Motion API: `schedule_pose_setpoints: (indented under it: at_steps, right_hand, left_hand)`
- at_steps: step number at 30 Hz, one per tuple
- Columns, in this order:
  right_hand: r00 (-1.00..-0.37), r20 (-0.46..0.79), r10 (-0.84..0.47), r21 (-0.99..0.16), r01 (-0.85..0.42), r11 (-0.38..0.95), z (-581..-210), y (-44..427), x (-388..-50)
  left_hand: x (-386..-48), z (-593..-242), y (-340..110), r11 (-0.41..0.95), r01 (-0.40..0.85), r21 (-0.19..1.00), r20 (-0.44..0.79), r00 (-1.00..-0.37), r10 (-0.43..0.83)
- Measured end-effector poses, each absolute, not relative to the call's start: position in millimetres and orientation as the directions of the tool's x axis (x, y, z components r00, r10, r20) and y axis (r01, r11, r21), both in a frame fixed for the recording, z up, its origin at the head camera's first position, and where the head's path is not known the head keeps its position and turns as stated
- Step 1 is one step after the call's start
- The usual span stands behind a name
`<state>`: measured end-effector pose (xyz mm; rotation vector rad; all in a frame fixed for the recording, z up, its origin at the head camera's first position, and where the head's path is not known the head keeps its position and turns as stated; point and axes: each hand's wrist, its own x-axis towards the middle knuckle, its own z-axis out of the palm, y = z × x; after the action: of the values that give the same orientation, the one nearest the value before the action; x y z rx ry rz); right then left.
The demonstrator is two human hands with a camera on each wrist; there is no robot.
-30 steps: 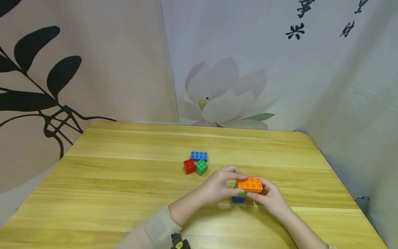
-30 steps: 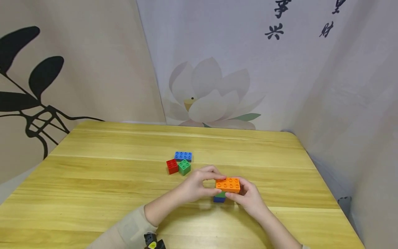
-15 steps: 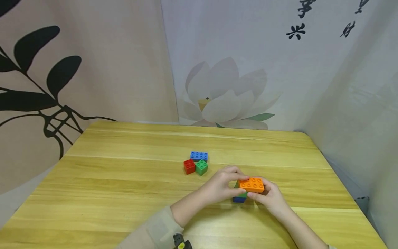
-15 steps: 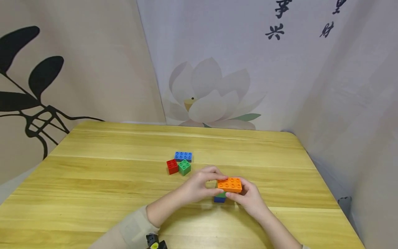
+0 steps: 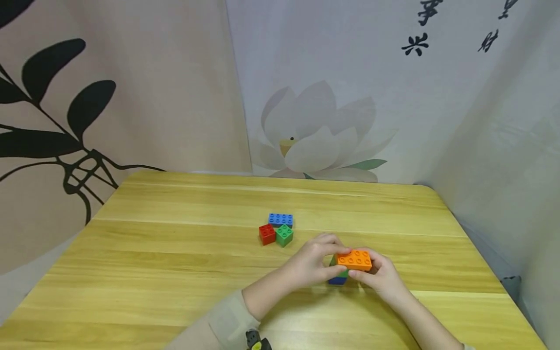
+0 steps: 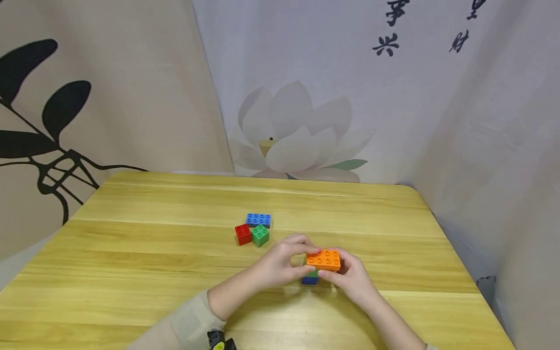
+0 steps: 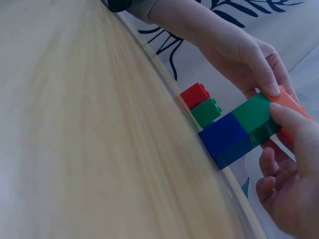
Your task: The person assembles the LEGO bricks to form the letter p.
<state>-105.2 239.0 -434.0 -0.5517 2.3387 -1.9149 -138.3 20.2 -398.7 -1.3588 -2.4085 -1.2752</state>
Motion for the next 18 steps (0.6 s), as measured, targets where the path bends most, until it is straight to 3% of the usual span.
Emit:
schedule_pose_setpoints:
  at_steps: [7,18]
  right_hand:
    - [-0.933,0.167,-0.317,-0.959,-0.229,0.169,-434.7,240.2,-105.7]
    - [-0.921,0.194,-0.339,-0.954,-0.257,0.152,-435.2,240.7,-106.3]
  left_hand:
    - [-137.6,-398.1,20.4,0.269,0.759,0.592,0.449,-0.589,0.672]
    - [-137.0,-398.7,18.8,0.274,0.715,0.644,0.416,-0.627,0.659]
